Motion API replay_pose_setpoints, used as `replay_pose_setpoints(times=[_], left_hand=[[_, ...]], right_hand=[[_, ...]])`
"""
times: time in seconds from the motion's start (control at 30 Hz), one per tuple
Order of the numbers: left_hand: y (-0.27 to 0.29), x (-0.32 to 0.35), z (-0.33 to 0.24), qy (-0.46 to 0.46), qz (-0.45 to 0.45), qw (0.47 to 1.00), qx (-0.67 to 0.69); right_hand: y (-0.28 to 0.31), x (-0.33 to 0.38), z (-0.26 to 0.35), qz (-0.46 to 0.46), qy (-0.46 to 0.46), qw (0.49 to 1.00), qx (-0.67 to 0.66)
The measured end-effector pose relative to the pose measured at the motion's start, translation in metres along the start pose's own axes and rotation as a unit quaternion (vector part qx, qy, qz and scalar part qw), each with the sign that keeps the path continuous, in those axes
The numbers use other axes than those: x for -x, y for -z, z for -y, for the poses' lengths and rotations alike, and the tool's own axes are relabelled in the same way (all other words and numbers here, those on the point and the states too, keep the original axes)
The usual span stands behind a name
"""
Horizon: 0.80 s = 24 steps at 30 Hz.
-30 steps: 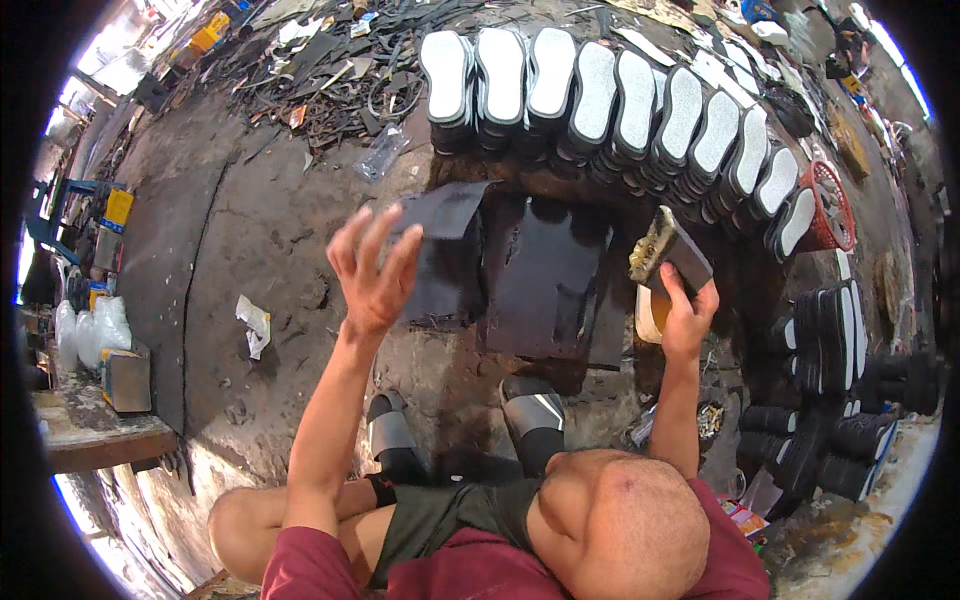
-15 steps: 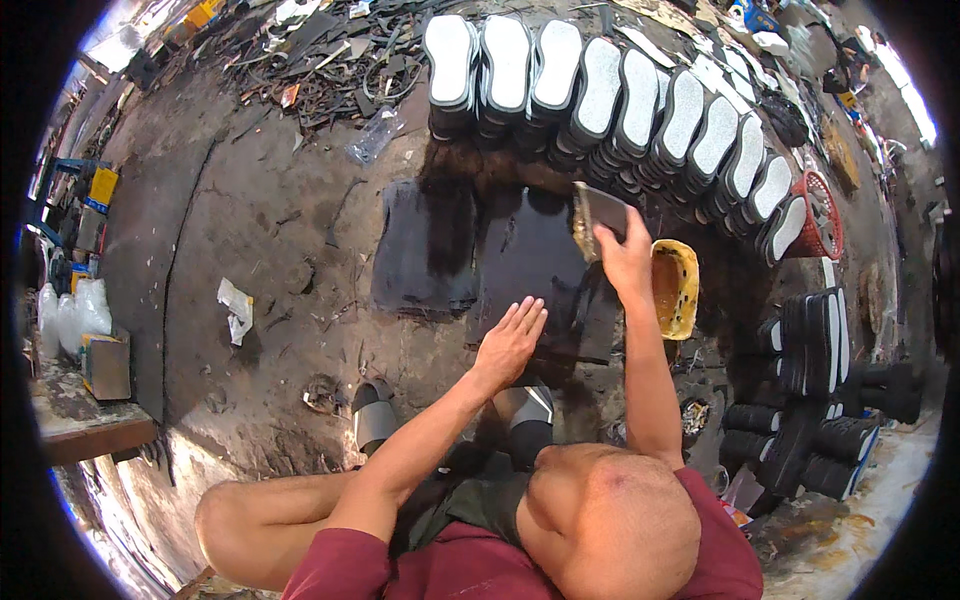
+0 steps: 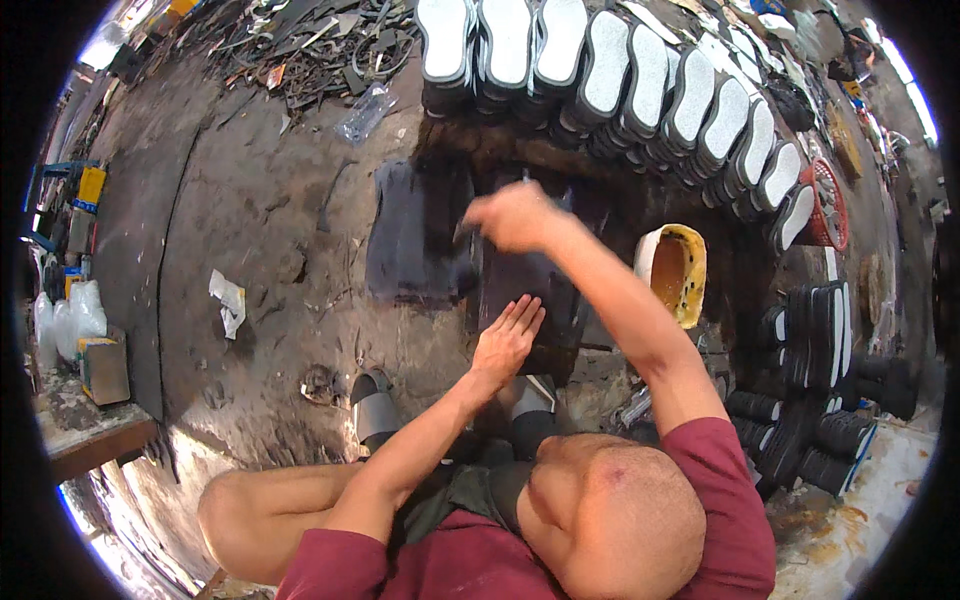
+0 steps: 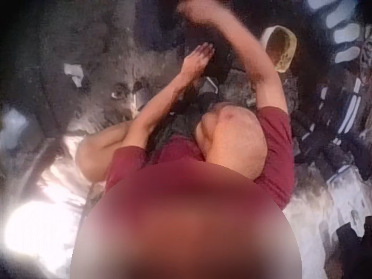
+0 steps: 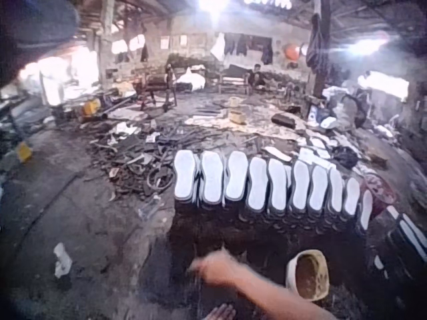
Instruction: The person sits on the ground and repeatedly applies a dark liquid from a yellow container onto flat black shoe parts using a brush. The person holds each part steady with one hand while brushing with the other, then places the treated part back onto a pile.
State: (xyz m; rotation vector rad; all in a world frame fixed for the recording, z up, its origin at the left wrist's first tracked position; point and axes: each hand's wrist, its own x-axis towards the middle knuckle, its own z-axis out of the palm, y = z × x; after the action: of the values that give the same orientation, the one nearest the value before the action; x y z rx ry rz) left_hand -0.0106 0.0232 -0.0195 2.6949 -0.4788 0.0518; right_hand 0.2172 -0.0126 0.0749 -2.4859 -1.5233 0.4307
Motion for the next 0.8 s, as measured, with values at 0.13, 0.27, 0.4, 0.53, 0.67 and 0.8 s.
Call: replay_pose_setpoints(times=[0.13,0.27,0.4,0.53,0.67,0.8], left_hand=[[0.009,-0.014,-0.015,0.222,0.122,0.962,0.1],[0.017,-0.018,0.003,-0.025,0.054,0.994,-0.09],[0.023,-0.044,0.039,-0.072,0.04,0.996,-0.04],[0.022,-0.04,0.021,-0.056,0.027,0.996,-0.057],[0.008,-0.004,-0.033,-0.047,-0.012,0.994,0.102],[-0.032,0.016,-0.074,-0.097,0.194,0.96,0.175]], right_hand=[[-0.015,0.03,0.058,0.005,0.133,0.98,-0.15],[0.001,0.031,-0.031,-0.291,-0.144,0.94,-0.104],[0.002,0.021,-0.101,-0.127,-0.256,0.958,0.031],[-0.023,0.039,-0.047,-0.106,-0.162,0.981,0.033],[-0.051,0.082,0.034,-0.052,-0.08,0.995,0.035],[-0.095,0.12,0.079,-0.15,-0.025,0.984,0.092]])
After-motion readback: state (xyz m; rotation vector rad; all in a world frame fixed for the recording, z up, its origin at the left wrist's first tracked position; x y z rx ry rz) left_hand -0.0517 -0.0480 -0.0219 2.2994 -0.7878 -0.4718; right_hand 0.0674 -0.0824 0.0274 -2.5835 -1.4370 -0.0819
